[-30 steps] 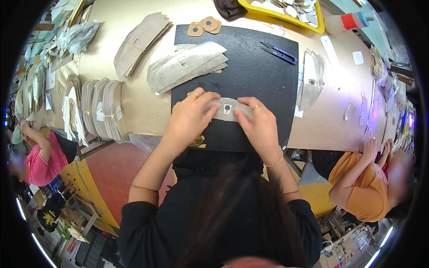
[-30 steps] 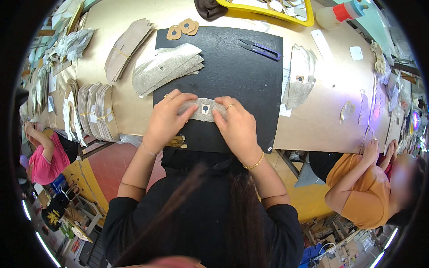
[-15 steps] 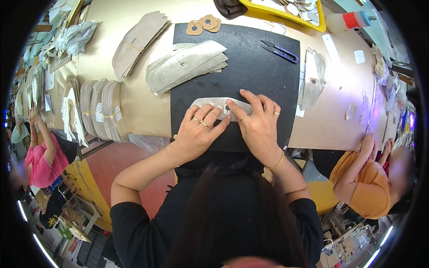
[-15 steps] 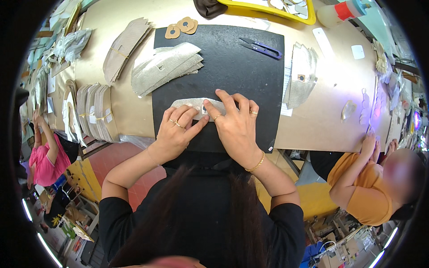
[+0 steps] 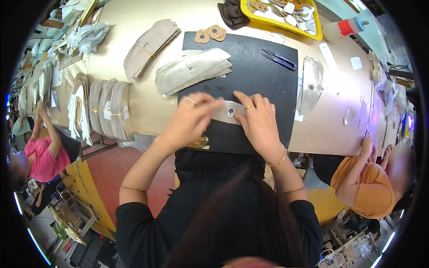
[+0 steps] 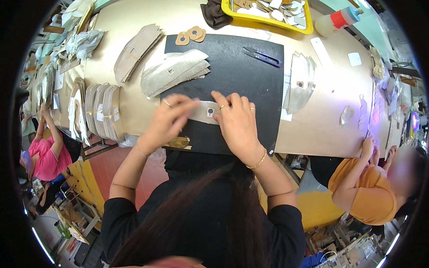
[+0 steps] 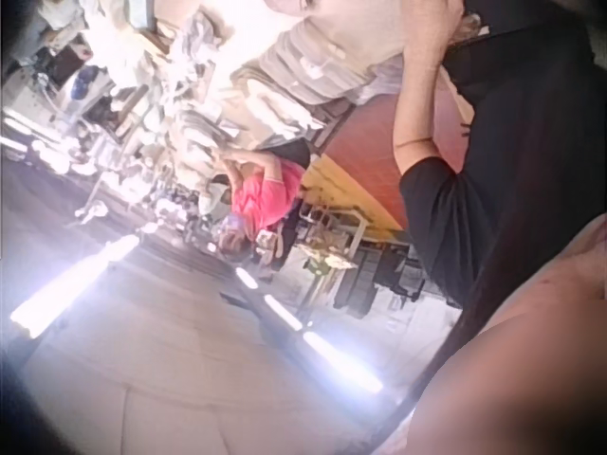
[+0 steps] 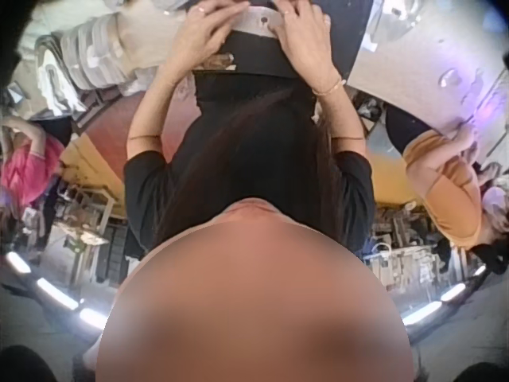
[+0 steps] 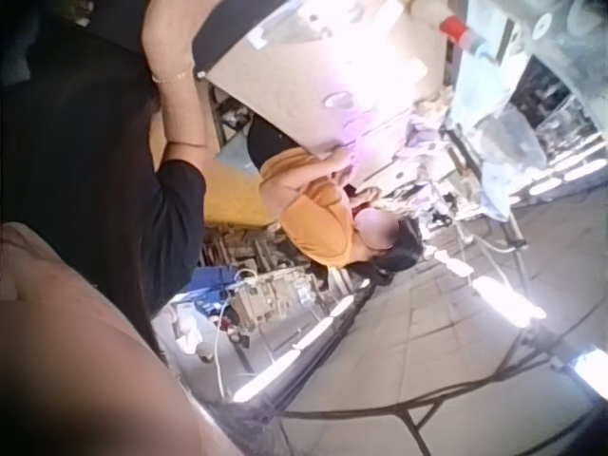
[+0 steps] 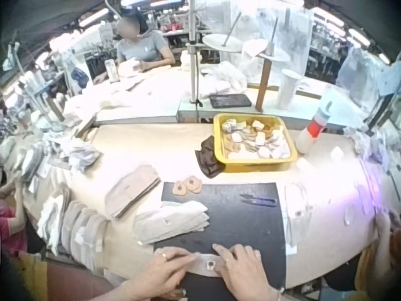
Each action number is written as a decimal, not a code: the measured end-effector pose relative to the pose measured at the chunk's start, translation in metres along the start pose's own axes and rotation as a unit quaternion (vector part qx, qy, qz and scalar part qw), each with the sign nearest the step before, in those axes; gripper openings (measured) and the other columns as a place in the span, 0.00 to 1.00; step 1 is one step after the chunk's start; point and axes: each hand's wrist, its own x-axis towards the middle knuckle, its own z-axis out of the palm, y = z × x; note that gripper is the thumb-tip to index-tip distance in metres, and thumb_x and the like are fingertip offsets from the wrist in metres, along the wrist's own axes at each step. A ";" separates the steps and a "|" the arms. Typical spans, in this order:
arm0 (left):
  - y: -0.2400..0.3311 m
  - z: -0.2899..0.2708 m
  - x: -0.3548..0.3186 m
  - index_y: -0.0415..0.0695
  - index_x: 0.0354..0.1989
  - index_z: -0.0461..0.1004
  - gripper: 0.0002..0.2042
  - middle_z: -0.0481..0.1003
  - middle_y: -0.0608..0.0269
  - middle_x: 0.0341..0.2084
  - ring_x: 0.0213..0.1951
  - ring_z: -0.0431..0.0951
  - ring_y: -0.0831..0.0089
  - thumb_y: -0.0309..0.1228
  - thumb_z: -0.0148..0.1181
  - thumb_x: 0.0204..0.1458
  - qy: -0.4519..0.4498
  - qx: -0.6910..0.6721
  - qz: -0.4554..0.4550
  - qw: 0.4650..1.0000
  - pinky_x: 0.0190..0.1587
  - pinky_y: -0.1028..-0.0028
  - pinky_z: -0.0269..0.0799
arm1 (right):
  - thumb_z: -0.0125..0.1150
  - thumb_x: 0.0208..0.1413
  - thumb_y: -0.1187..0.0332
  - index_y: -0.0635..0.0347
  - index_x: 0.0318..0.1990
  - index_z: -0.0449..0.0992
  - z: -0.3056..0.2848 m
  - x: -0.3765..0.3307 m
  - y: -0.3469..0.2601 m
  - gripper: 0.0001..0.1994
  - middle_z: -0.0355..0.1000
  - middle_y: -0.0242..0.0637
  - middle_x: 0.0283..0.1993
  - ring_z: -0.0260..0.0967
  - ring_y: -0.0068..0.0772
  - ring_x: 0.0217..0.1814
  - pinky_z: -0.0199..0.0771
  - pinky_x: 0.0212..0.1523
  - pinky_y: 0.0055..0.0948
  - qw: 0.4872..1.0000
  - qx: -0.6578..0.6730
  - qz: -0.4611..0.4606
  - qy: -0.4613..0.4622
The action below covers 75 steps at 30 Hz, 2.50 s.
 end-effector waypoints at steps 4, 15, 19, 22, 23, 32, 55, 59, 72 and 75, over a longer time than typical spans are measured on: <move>-0.020 -0.019 0.025 0.45 0.57 0.78 0.20 0.75 0.55 0.45 0.47 0.74 0.54 0.31 0.66 0.55 0.210 0.240 -0.083 0.944 0.53 0.59 0.67 | 0.69 0.54 0.69 0.56 0.46 0.82 -0.003 0.007 -0.004 0.12 0.68 0.34 0.35 0.68 0.38 0.41 0.67 0.49 0.40 1.000 0.017 0.004 0.014; -0.033 -0.025 0.040 0.42 0.50 0.81 0.18 0.75 0.55 0.44 0.48 0.73 0.54 0.36 0.70 0.52 0.194 0.252 -0.171 0.933 0.52 0.58 0.67 | 0.69 0.59 0.68 0.59 0.45 0.81 -0.073 -0.019 0.089 0.09 0.73 0.31 0.39 0.71 0.26 0.37 0.73 0.40 0.27 0.909 0.333 0.152 0.199; -0.030 -0.022 0.043 0.42 0.48 0.82 0.16 0.75 0.56 0.44 0.48 0.73 0.56 0.35 0.69 0.52 0.200 0.257 -0.174 0.929 0.52 0.58 0.66 | 0.72 0.56 0.64 0.57 0.55 0.79 -0.090 -0.006 0.108 0.20 0.73 0.38 0.49 0.72 0.32 0.46 0.74 0.47 0.34 0.920 0.031 0.223 0.320; -0.026 -0.020 0.041 0.42 0.50 0.81 0.17 0.74 0.55 0.44 0.48 0.73 0.56 0.34 0.70 0.52 0.193 0.262 -0.181 0.928 0.52 0.59 0.67 | 0.72 0.56 0.63 0.57 0.55 0.80 -0.089 0.023 0.091 0.19 0.72 0.40 0.49 0.72 0.34 0.50 0.74 0.51 0.36 0.937 0.072 0.173 0.295; -0.026 -0.020 0.041 0.42 0.51 0.81 0.18 0.74 0.54 0.45 0.49 0.72 0.55 0.34 0.70 0.52 0.189 0.253 -0.190 0.929 0.52 0.59 0.67 | 0.71 0.57 0.64 0.57 0.53 0.81 -0.081 0.038 0.082 0.18 0.72 0.41 0.48 0.72 0.36 0.51 0.73 0.53 0.36 0.952 0.113 0.119 0.258; -0.029 -0.018 0.046 0.42 0.47 0.79 0.16 0.72 0.58 0.40 0.46 0.71 0.55 0.27 0.70 0.48 0.234 0.160 -0.164 0.945 0.51 0.59 0.66 | 0.63 0.59 0.68 0.59 0.54 0.81 0.008 0.200 0.025 0.16 0.73 0.43 0.50 0.72 0.47 0.54 0.74 0.54 0.43 0.990 -0.028 -0.124 0.060; 0.061 -0.040 -0.007 0.43 0.39 0.72 0.04 0.79 0.54 0.30 0.37 0.81 0.52 0.24 0.58 0.55 -0.122 -0.064 0.003 0.991 0.37 0.57 0.75 | 0.68 0.57 0.70 0.64 0.39 0.77 -0.027 0.150 0.006 0.08 0.80 0.41 0.34 0.78 0.37 0.34 0.77 0.40 0.32 0.990 0.042 -0.126 0.041; 0.074 -0.022 -0.008 0.44 0.41 0.75 0.04 0.80 0.55 0.28 0.33 0.82 0.53 0.28 0.58 0.59 -0.217 -0.072 0.050 0.972 0.33 0.57 0.76 | 0.69 0.55 0.71 0.63 0.41 0.79 -0.026 0.081 0.000 0.09 0.80 0.40 0.33 0.75 0.29 0.30 0.76 0.38 0.28 0.974 0.213 -0.002 -0.080; 0.071 -0.008 0.000 0.45 0.46 0.79 0.09 0.81 0.52 0.33 0.37 0.82 0.53 0.31 0.59 0.60 -0.200 -0.110 0.020 0.973 0.40 0.58 0.77 | 0.61 0.64 0.63 0.67 0.51 0.78 -0.036 -0.004 0.016 0.16 0.76 0.40 0.46 0.75 0.30 0.48 0.73 0.52 0.30 0.869 0.460 0.006 -0.184; 0.062 -0.007 0.004 0.43 0.47 0.80 0.11 0.81 0.50 0.37 0.39 0.82 0.51 0.32 0.64 0.57 -0.176 -0.131 -0.018 0.975 0.43 0.62 0.76 | 0.62 0.64 0.67 0.67 0.48 0.80 -0.048 -0.022 0.018 0.12 0.81 0.41 0.45 0.80 0.29 0.48 0.77 0.52 0.28 0.877 0.396 -0.014 -0.271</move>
